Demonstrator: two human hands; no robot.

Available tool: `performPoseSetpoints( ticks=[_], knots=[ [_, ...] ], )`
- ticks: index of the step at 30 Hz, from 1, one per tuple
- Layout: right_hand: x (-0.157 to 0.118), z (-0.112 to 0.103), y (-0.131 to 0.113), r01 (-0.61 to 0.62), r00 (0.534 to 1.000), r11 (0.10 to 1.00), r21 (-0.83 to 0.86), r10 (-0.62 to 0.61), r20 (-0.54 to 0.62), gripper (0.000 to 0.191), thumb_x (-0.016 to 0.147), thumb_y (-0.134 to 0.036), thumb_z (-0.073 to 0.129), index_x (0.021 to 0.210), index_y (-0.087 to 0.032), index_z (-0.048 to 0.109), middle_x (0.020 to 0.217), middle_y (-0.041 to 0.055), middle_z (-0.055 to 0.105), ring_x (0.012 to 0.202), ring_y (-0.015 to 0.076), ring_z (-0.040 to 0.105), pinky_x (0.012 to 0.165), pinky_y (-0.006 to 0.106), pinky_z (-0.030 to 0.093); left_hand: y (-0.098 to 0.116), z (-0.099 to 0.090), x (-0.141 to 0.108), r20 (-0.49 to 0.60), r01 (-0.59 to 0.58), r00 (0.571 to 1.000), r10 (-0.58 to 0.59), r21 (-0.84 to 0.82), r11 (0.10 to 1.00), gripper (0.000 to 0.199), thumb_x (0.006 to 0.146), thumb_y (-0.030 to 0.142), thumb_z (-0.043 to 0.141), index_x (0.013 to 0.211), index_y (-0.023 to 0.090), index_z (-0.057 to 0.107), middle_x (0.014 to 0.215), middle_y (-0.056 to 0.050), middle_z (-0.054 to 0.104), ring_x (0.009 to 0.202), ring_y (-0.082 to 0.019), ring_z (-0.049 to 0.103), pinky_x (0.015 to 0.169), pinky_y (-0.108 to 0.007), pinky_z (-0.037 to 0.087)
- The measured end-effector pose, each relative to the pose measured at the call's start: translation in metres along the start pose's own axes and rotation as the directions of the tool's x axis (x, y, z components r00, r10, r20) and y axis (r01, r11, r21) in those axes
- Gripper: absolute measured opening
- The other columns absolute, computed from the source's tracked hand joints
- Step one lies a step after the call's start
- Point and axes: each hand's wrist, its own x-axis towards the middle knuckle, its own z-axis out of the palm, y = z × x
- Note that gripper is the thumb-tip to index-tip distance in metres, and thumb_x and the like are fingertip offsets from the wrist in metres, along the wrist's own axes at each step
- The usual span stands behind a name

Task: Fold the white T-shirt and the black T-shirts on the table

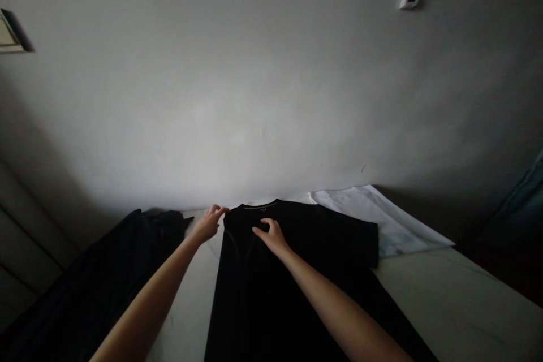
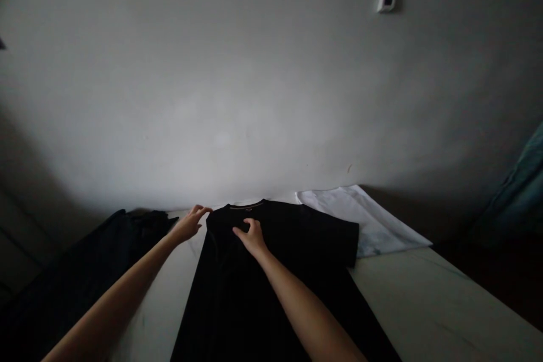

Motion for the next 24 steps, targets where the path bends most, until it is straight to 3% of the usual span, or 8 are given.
performPoseSetpoints(
  ticks=[2,4,6,9,12,17,20,24],
  knots=[
    [-0.002,0.008,0.005,-0.098,0.988,0.995,0.034,0.102,-0.115,0.061,0.061,-0.024,0.077,0.118,-0.007,0.060,0.123,0.0201,0.062,0.118,0.0310,0.058,0.102,0.039,0.043,-0.013,-0.002,0.033,0.073,-0.054,0.996,0.054,-0.005,0.999,0.057,0.064,0.000,0.063,0.114,0.027,0.064,0.135,-0.008,0.047,0.123,-0.027,0.049,0.107,-0.042,0.038],
    [-0.002,0.015,0.012,-0.197,0.958,0.974,0.115,0.216,-0.191,0.071,0.052,-0.019,0.081,0.118,-0.011,0.057,0.119,0.0174,0.065,0.116,0.0310,0.060,0.101,0.039,0.045,-0.023,-0.001,0.055,0.158,-0.102,0.982,0.106,-0.038,0.994,0.045,0.056,0.004,0.071,0.095,0.026,0.072,0.131,-0.005,0.052,0.121,-0.027,0.048,0.106,-0.041,0.039],
    [-0.002,0.019,0.021,-0.247,0.940,0.947,0.204,0.285,-0.187,0.069,0.049,-0.016,0.082,0.113,-0.015,0.058,0.111,0.0124,0.069,0.110,0.0301,0.064,0.098,0.038,0.048,-0.032,-0.001,0.069,0.226,-0.133,0.962,0.152,-0.094,0.987,0.034,0.054,0.010,0.075,0.084,0.025,0.073,0.123,-0.003,0.059,0.117,-0.027,0.050,0.102,-0.038,0.042],
    [0.000,0.025,0.031,-0.253,0.947,0.913,0.321,0.301,-0.110,0.058,0.053,-0.014,0.079,0.106,-0.018,0.057,0.096,0.0069,0.072,0.097,0.0284,0.070,0.088,0.038,0.054,-0.045,-0.005,0.079,0.270,-0.157,0.940,0.208,-0.197,0.968,0.020,0.063,0.027,0.071,0.083,0.023,0.073,0.113,-0.002,0.066,0.104,-0.023,0.056,0.094,-0.033,0.045],
    [-0.001,0.032,0.035,-0.148,0.962,0.924,0.353,0.217,-0.164,0.049,0.061,-0.013,0.073,0.107,-0.019,0.055,0.093,0.0058,0.072,0.093,0.0268,0.071,0.087,0.039,0.056,-0.055,-0.005,0.081,0.261,-0.167,0.934,0.243,-0.280,0.945,0.028,0.075,0.040,0.058,0.086,0.018,0.072,0.108,-0.004,0.068,0.093,-0.021,0.060,0.084,-0.030,0.047],
    [-0.017,0.031,0.026,0.114,0.943,0.982,0.151,-0.060,-0.327,0.048,0.076,-0.016,0.058,0.123,-0.019,0.049,0.119,0.0113,0.065,0.114,0.0258,0.063,0.098,0.041,0.051,-0.063,0.009,0.085,0.189,-0.167,0.957,0.218,-0.251,0.953,0.046,0.083,0.057,0.045,0.082,0.017,0.066,0.082,-0.002,0.066,0.082,-0.020,0.057,0.078,-0.031,0.045],
    [-0.028,0.020,0.019,0.231,0.931,0.971,0.067,-0.201,-0.305,0.052,0.084,-0.016,0.049,0.135,-0.022,0.042,0.135,0.0103,0.056,0.126,0.0230,0.056,0.105,0.040,0.046,-0.061,0.019,0.089,0.151,-0.171,0.970,0.193,-0.147,0.974,0.044,0.083,0.058,0.047,0.081,0.019,0.066,0.079,-0.001,0.065,0.083,-0.020,0.056,0.087,-0.036,0.041],
    [-0.037,0.008,0.013,0.277,0.936,0.961,-0.002,-0.270,-0.226,0.055,0.087,-0.012,0.043,0.141,-0.025,0.039,0.141,0.0086,0.052,0.132,0.0211,0.049,0.109,0.041,0.043,-0.053,0.025,0.092,0.087,-0.191,0.978,0.188,0.019,0.981,0.034,0.087,0.051,0.050,0.087,0.023,0.068,0.083,-0.003,0.065,0.092,-0.023,0.056,0.099,-0.043,0.031]
  ],
)
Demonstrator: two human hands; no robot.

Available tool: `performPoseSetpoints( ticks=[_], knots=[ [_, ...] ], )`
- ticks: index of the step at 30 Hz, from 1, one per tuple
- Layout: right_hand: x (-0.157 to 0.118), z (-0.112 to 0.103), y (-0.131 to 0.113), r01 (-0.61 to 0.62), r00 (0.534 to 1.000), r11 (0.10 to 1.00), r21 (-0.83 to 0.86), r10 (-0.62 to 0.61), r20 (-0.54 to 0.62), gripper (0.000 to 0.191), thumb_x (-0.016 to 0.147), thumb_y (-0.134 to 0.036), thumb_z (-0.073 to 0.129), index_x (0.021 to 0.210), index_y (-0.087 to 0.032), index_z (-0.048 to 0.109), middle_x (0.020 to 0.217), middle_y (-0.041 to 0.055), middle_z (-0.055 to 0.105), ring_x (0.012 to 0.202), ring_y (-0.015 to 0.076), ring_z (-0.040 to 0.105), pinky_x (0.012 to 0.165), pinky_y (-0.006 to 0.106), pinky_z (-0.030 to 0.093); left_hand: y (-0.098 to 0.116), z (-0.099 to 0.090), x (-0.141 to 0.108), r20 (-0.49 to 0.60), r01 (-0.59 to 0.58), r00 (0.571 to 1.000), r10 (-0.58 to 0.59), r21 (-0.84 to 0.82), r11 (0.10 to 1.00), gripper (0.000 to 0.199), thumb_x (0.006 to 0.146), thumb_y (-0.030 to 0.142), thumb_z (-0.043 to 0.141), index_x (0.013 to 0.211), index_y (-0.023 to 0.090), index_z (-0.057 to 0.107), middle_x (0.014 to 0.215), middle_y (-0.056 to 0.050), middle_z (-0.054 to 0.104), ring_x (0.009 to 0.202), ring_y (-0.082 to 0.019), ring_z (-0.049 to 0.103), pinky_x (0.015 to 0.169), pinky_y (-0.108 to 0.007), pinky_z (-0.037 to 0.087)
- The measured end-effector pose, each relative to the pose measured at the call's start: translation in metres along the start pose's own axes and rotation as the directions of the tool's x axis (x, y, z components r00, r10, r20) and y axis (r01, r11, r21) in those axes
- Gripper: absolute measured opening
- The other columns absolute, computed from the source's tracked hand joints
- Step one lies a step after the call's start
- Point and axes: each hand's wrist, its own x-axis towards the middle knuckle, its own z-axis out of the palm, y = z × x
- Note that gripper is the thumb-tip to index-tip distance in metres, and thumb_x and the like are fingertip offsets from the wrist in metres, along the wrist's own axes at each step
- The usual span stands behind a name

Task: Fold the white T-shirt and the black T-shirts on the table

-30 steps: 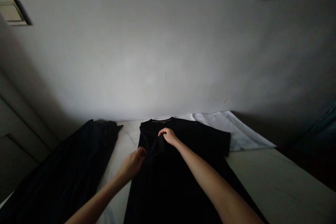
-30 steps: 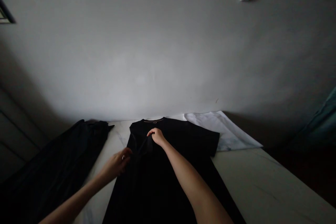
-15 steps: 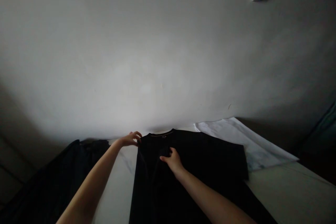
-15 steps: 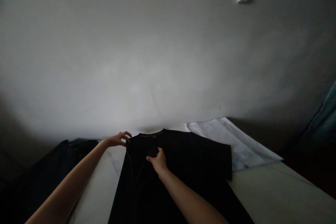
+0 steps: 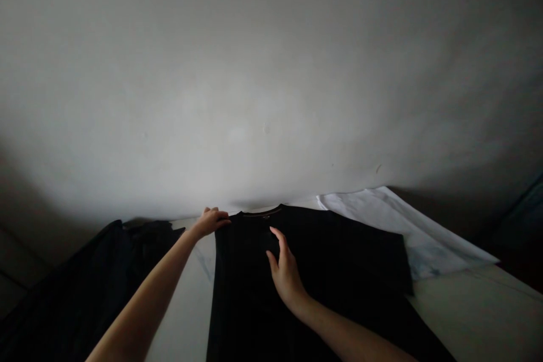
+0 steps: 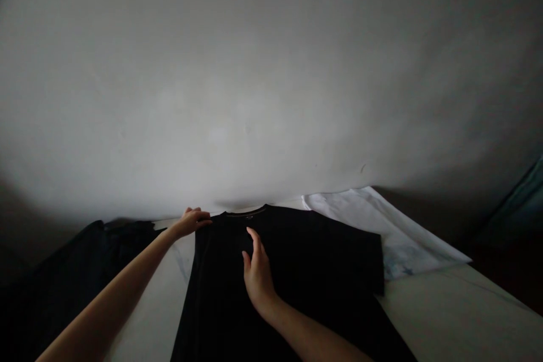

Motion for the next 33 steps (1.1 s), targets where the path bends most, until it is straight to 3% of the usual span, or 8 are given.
performPoseSetpoints(
  ticks=[4,8,14,19,22,25,28,33],
  knots=[
    [-0.001,-0.006,-0.003,-0.016,0.993,0.989,-0.145,0.032,0.113,0.061,0.088,-0.006,0.040,0.145,-0.027,0.037,0.132,0.0092,0.057,0.125,0.0220,0.055,0.104,0.039,0.047,0.012,0.005,-0.001,-0.021,-0.046,0.999,0.049,0.124,0.991,0.028,0.092,0.044,0.049,0.088,0.025,0.068,0.090,-0.005,0.069,0.101,-0.024,0.054,0.098,-0.040,0.031],
    [-0.001,-0.011,-0.008,-0.023,0.949,0.923,-0.383,0.141,0.282,0.067,0.089,-0.003,0.041,0.150,-0.030,0.034,0.123,0.0110,0.058,0.107,0.0231,0.065,0.087,0.032,0.054,0.020,0.014,-0.005,-0.014,-0.074,0.997,0.079,0.209,0.975,0.021,0.094,0.040,0.051,0.091,0.025,0.065,0.094,-0.006,0.070,0.103,-0.024,0.054,0.097,-0.038,0.032],
    [0.002,-0.015,-0.025,0.009,0.870,0.804,-0.594,0.287,0.401,0.075,0.088,0.003,0.037,0.150,-0.038,0.032,0.128,0.0117,0.055,0.091,0.0199,0.070,0.073,0.025,0.055,0.016,0.023,-0.009,-0.076,0.022,0.997,-0.003,0.259,0.966,0.018,0.092,0.038,0.055,0.098,0.022,0.060,0.101,-0.007,0.069,0.103,-0.024,0.057,0.094,-0.038,0.037],
    [0.003,-0.017,-0.031,0.065,0.851,0.796,-0.602,0.271,0.450,0.074,0.087,0.004,0.037,0.149,-0.037,0.035,0.126,0.0126,0.056,0.088,0.0197,0.071,0.072,0.026,0.055,0.021,0.025,-0.022,-0.288,0.232,0.944,-0.158,0.245,0.941,0.028,0.094,0.035,0.048,0.116,0.019,0.054,0.124,-0.013,0.060,0.112,-0.030,0.053,0.091,-0.041,0.042],
    [0.001,-0.019,-0.032,0.093,0.857,0.807,-0.584,0.233,0.459,0.074,0.085,0.002,0.040,0.148,-0.036,0.037,0.126,0.0135,0.056,0.086,0.0202,0.071,0.072,0.027,0.055,0.032,0.031,-0.037,-0.384,0.313,0.899,-0.209,0.230,0.922,0.027,0.095,0.029,0.040,0.113,0.017,0.056,0.121,-0.015,0.061,0.112,-0.032,0.055,0.093,-0.046,0.043],
    [0.000,-0.018,-0.032,0.130,0.860,0.811,-0.571,0.195,0.472,0.069,0.086,0.001,0.041,0.146,-0.033,0.041,0.128,0.0152,0.056,0.087,0.0212,0.071,0.073,0.028,0.056,0.042,0.044,-0.050,-0.364,0.272,0.915,-0.172,0.245,0.931,0.029,0.093,0.023,0.038,0.112,0.019,0.060,0.123,-0.012,0.064,0.115,-0.028,0.057,0.099,-0.043,0.043],
    [-0.002,-0.015,-0.029,0.152,0.857,0.803,-0.577,0.184,0.482,0.067,0.087,0.001,0.038,0.145,-0.032,0.043,0.132,0.0172,0.055,0.088,0.0227,0.072,0.073,0.030,0.057,0.046,0.057,-0.056,-0.306,0.213,0.944,-0.127,0.268,0.940,0.039,0.092,0.021,0.038,0.126,0.017,0.057,0.139,-0.013,0.057,0.129,-0.026,0.051,0.109,-0.040,0.039],
    [-0.002,-0.014,-0.025,0.124,0.876,0.810,-0.573,0.183,0.447,0.067,0.088,0.003,0.034,0.145,-0.031,0.043,0.137,0.0181,0.052,0.092,0.0223,0.072,0.075,0.029,0.057,0.044,0.068,-0.059,-0.253,0.227,0.955,-0.157,0.278,0.933,0.049,0.094,0.027,0.035,0.139,0.014,0.048,0.148,-0.015,0.048,0.137,-0.031,0.043,0.113,-0.050,0.034]
  ],
)
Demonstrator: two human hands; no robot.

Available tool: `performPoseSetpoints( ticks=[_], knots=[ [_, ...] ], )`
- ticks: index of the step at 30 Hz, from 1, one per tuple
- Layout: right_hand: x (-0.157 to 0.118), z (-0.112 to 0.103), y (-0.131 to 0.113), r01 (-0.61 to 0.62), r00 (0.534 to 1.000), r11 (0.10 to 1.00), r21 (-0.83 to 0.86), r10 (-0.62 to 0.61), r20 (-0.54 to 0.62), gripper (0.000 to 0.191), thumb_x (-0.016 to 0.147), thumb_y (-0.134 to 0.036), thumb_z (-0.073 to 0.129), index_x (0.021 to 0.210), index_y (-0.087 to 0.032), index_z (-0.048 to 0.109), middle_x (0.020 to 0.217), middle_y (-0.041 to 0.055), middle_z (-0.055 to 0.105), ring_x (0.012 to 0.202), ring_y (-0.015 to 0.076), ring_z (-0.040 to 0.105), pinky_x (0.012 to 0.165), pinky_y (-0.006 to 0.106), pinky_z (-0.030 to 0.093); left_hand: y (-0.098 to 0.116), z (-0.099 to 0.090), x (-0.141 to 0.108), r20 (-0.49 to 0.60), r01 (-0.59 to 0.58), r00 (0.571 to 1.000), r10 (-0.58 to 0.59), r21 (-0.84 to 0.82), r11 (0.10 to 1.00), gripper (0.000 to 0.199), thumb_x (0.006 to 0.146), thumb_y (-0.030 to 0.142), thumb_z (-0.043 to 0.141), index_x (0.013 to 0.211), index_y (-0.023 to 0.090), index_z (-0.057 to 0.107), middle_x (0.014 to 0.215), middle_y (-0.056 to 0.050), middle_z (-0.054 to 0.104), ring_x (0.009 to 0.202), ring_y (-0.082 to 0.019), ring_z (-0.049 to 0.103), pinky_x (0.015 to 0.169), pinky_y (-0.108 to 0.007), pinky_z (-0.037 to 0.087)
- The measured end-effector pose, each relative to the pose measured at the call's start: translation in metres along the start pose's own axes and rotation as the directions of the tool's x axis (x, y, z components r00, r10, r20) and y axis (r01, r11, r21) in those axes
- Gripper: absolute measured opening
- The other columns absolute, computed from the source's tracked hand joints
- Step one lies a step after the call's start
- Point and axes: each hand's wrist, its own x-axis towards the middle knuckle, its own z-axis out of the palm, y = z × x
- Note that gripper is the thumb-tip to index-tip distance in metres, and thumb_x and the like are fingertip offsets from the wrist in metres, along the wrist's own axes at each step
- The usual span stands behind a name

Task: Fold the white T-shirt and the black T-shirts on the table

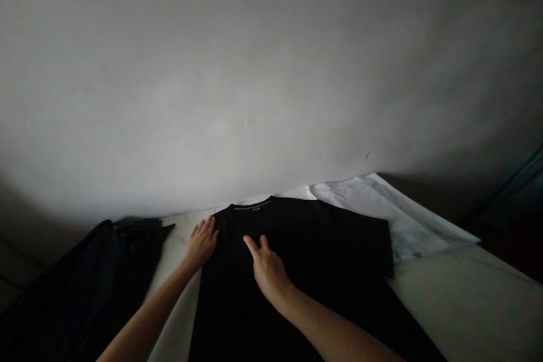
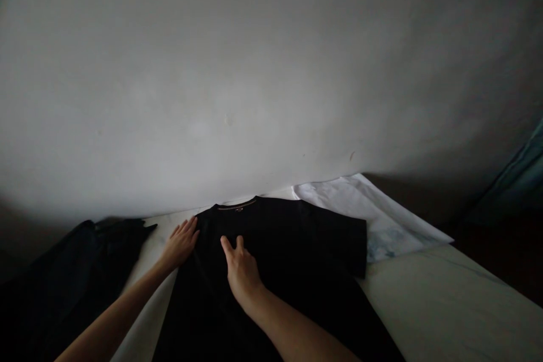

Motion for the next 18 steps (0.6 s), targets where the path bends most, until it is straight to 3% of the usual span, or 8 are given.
performPoseSetpoints(
  ticks=[7,12,15,18],
  knots=[
    [-0.002,-0.014,-0.003,-0.032,0.998,0.997,-0.073,0.036,0.056,0.068,0.090,0.003,0.031,0.148,-0.031,0.037,0.126,0.0169,0.056,0.093,0.0239,0.070,0.074,0.032,0.056,0.010,-0.008,-0.002,0.041,0.082,0.996,-0.082,0.021,0.996,0.052,0.096,0.030,0.031,0.144,0.014,0.042,0.154,-0.014,0.040,0.139,-0.034,0.039,0.113,-0.053,0.032],
    [-0.005,-0.011,0.001,-0.054,0.997,0.995,-0.087,0.058,0.045,0.066,0.091,0.001,0.033,0.148,-0.032,0.038,0.122,0.0152,0.055,0.096,0.0226,0.068,0.074,0.029,0.054,0.026,-0.033,-0.012,0.056,0.134,0.989,-0.134,0.015,0.991,0.050,0.094,0.028,0.038,0.141,0.013,0.044,0.150,-0.017,0.045,0.140,-0.034,0.039,0.115,-0.054,0.028],
    [-0.004,-0.010,0.003,-0.047,0.998,0.997,-0.069,0.049,0.031,0.062,0.092,-0.002,0.036,0.147,-0.030,0.040,0.120,0.0143,0.055,0.095,0.0217,0.067,0.075,0.028,0.053,0.036,-0.057,-0.050,0.086,0.126,0.988,-0.124,-0.013,0.992,0.043,0.092,0.028,0.043,0.130,0.012,0.054,0.141,-0.017,0.055,0.133,-0.032,0.047,0.112,-0.048,0.034],
    [-0.003,-0.016,0.003,-0.062,0.997,0.997,-0.051,0.065,0.043,0.059,0.092,-0.004,0.038,0.146,-0.029,0.042,0.117,0.0135,0.056,0.092,0.0206,0.067,0.076,0.029,0.052,0.048,-0.080,-0.112,0.136,0.088,0.988,-0.079,-0.063,0.994,0.031,0.091,0.031,0.048,0.114,0.018,0.064,0.122,-0.011,0.067,0.115,-0.026,0.061,0.103,-0.041,0.045]
  ],
)
